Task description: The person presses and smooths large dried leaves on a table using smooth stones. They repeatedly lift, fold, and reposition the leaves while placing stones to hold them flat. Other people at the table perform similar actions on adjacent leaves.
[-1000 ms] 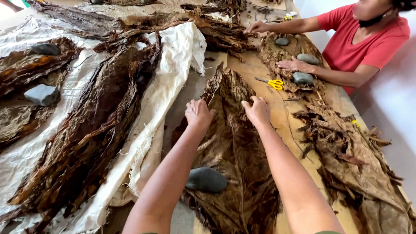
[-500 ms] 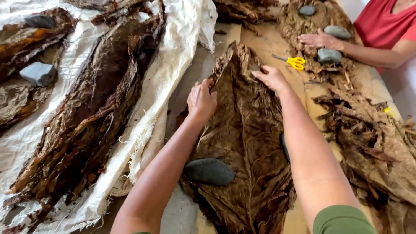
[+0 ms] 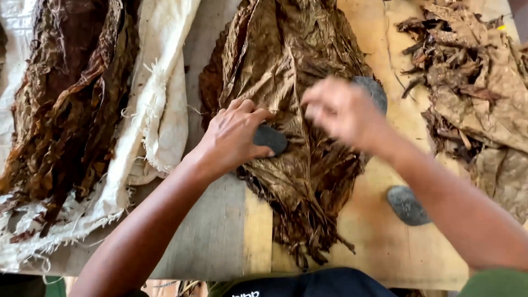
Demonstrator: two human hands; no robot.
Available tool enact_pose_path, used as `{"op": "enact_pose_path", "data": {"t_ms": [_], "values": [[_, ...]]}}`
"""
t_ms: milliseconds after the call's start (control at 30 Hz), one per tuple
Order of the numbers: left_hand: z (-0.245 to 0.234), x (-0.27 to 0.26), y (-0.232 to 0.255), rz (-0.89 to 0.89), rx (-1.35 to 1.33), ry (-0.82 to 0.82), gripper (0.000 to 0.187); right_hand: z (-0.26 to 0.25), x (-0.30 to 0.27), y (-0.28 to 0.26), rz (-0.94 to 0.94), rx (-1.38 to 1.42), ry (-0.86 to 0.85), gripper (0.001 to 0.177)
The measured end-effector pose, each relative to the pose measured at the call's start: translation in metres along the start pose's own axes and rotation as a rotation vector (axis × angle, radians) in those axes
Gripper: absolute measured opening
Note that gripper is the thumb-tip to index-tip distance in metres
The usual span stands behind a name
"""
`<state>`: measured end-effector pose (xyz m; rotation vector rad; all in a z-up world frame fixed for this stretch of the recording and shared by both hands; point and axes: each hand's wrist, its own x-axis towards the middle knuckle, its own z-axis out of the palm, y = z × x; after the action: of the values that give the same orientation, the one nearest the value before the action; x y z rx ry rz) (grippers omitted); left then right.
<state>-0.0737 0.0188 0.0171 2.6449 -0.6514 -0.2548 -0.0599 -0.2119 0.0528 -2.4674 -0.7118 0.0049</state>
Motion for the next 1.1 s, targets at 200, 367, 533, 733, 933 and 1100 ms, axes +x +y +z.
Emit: {"op": "enact_pose_path", "data": {"t_ms": [200, 367, 533, 733, 933, 1100], "values": [[0.002, -0.023, -0.003, -0.013, -0.006, -0.055, 0.07, 0.073, -0.079, -0.039, -0.374, -0.162, -0.23, 0.044], [0.016, -0.025, -0.012, -0.024, 0.111, 0.064, 0.066, 0.088, -0.091, -0.046, -0.43, -0.343, -0.116, 0.059], [0.021, -0.014, -0.03, -0.176, 0.126, 0.154, 0.067, 0.096, -0.095, -0.043, -0.477, -0.376, -0.042, 0.058], [0.026, -0.007, -0.037, -0.177, 0.154, 0.165, 0.066, 0.1, -0.098, -0.04, -0.452, -0.344, -0.054, 0.056], [0.031, -0.04, -0.013, -0.044, 0.091, 0.381, 0.058, 0.043, -0.111, -0.048, -0.104, 0.141, -0.112, 0.056], [0.068, -0.083, 0.031, 0.34, 0.025, 0.478, 0.032, 0.035, -0.167, 0.02, 0.002, 0.037, 0.233, 0.036]]}}
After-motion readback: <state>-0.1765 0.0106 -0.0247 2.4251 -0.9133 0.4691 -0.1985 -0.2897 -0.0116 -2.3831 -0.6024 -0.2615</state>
